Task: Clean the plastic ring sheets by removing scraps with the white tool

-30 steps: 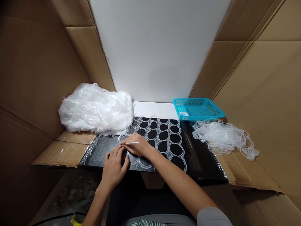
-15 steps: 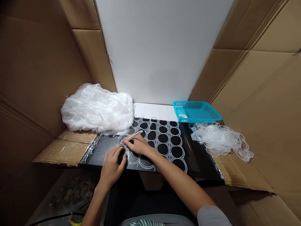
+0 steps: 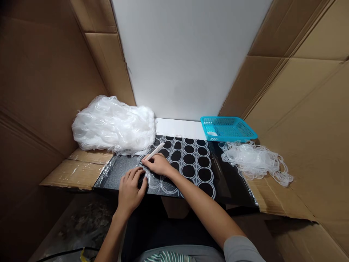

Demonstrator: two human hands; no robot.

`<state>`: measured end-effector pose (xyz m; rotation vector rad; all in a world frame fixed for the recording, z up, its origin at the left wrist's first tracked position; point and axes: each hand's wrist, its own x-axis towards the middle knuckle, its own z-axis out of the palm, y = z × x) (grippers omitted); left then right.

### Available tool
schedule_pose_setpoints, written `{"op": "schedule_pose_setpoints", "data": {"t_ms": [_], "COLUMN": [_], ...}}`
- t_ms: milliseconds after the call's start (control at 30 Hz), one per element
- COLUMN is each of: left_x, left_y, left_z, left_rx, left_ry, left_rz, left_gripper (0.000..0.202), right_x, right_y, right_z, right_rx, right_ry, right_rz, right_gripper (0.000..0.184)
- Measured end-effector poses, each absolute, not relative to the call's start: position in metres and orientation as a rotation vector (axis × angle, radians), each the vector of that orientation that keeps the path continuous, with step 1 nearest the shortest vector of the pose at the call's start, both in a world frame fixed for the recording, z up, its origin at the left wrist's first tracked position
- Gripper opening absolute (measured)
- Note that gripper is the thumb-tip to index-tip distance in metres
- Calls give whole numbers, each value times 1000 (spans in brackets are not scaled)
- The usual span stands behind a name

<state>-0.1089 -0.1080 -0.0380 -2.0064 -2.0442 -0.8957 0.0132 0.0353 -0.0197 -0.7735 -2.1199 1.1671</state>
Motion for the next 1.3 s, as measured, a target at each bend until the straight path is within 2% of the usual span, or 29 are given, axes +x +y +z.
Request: {"op": "schedule_pose_setpoints", "data": {"t_ms": [267, 867, 1167, 1300], "left_x": [-108, -103, -107, -115], "left_y": [-106, -106, -103, -104], "left_z": [-38, -35, -23, -24], "left_rx": [-1980, -1954, -2076, -2146], "left_ry": [-2027, -2088, -2174, -2141], "left_rz": [-895, -848, -711, -724], "left_gripper": [20, 21, 27, 28], "right_x": [16, 20, 18, 17], "right_y": [31, 33, 22, 24], "right_z": [-26, -27, -30, -29], "right_rx": [-678, -688, -600, -588], "right_ry": [-2226, -2226, -2352, -2303], "right_rz": [1009, 1011, 641, 805], "right_gripper": [18, 22, 21, 22]}}
